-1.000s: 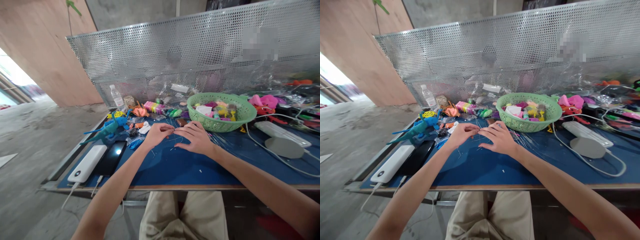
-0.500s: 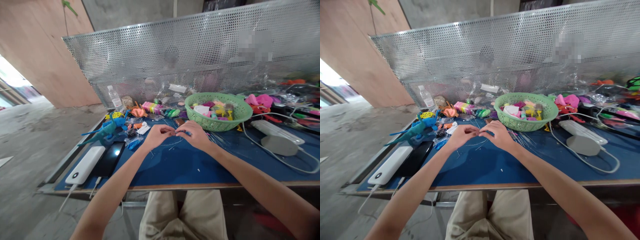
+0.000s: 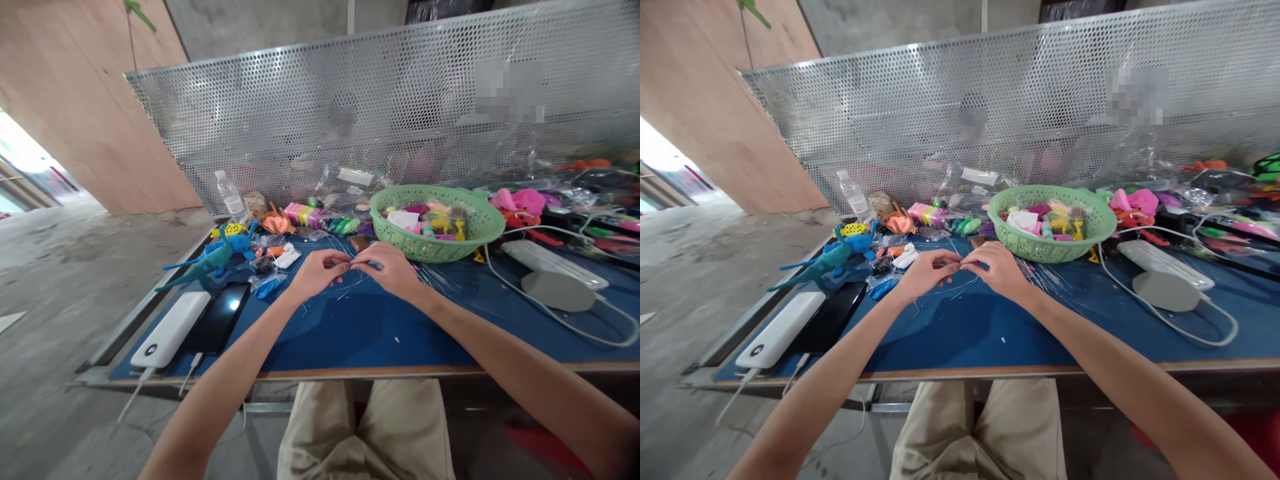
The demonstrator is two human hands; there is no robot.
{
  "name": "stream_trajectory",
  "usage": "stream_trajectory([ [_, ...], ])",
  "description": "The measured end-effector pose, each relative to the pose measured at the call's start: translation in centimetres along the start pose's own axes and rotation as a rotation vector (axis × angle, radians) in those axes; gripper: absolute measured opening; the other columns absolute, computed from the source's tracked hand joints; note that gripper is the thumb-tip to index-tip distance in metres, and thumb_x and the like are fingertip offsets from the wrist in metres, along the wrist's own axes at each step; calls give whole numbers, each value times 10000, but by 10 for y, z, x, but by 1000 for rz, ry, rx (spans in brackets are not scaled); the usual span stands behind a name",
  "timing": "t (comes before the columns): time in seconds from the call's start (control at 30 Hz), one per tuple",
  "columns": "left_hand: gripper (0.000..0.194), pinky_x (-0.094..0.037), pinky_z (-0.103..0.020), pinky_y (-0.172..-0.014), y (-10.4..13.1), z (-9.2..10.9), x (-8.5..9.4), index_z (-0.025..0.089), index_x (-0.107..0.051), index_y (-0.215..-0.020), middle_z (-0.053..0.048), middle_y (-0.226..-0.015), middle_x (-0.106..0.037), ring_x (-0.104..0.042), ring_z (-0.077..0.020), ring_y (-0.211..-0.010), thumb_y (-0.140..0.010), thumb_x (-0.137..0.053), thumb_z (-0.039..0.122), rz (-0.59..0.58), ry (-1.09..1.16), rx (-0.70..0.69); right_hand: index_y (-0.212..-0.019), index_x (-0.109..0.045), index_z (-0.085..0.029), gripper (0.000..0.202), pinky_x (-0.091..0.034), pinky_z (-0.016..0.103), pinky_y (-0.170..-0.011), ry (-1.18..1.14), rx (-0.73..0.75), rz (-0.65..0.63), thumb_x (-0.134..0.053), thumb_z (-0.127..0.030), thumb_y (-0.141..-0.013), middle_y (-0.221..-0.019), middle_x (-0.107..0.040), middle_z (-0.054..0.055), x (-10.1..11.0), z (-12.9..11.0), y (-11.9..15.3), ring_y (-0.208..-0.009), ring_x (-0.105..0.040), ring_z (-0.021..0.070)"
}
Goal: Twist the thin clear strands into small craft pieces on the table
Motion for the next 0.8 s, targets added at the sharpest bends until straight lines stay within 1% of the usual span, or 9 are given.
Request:
stream_trajectory([
  [0.1,266,-566,-231,-584,0,-3,-3,132,-676,-1070,-81,-919,-731,-701,-129,-663,-861,-701,295,-12,133,62,-896,-735,-240,189,-491,343,-773,-24,-52,-21,-609,-367,-958,-829,-757,21,-3,3,1,-799,-663,192],
  [0.17,273,-601,-258,-636,-1,-6,-4,129,-668,-1067,-93,-975,-730,-724,-144,-696,-845,-724,278,-11,187,86,-913,-742,-238,203,-500,330,-752,-16,-48,-56,-594,-366,-966,-839,-755,32,-4,4,2,-807,-665,192],
  [0.27,267,-612,-260,-640,-2,-10,-5,126,-676,-1032,-92,-966,-729,-729,-151,-707,-823,-751,273,-16,195,93,-937,-747,-229,219,-508,321,-753,33,12,-116,-568,-347,-981,-842,-757,43,-4,6,2,-817,-670,192],
  [0.37,264,-618,-265,-649,-3,-12,-4,126,-683,-1028,-91,-954,-730,-729,-155,-725,-824,-750,280,-14,185,82,-944,-746,-222,223,-513,323,-760,65,47,-139,-559,-337,-985,-840,-760,47,-6,8,2,-807,-670,192],
  [0.47,248,-622,-273,-677,-3,-11,-5,125,-689,-1032,-91,-964,-730,-726,-151,-741,-831,-735,262,-3,188,68,-928,-744,-217,207,-513,323,-754,81,25,-123,-579,-332,-975,-824,-761,43,-8,10,2,-788,-670,194],
  [0.63,202,-624,-279,-717,-5,-13,-6,116,-701,-1016,-74,-929,-730,-711,-133,-745,-819,-705,161,36,203,54,-915,-750,-223,149,-515,312,-750,66,-82,-118,-626,-299,-947,-860,-774,31,-12,14,6,-813,-692,194],
  [0.7,196,-626,-286,-731,-6,-14,-5,116,-708,-1004,-67,-903,-732,-710,-132,-737,-809,-707,146,59,198,50,-945,-753,-234,148,-521,319,-761,51,-80,-128,-616,-288,-951,-885,-778,31,-13,16,7,-824,-697,196],
  [0.8,183,-634,-307,-736,-6,-15,-5,122,-717,-987,-71,-898,-739,-721,-150,-742,-807,-708,151,90,153,34,-991,-749,-231,165,-527,336,-776,36,-19,-158,-589,-258,-963,-908,-781,41,-14,18,8,-841,-694,205],
])
Point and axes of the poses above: each hand's wrist, its own y-axis away from the middle knuckle, its own x-axis out of the back of the hand, z = x × y, the point moved 3 cm from there along -y, towards the middle knuckle
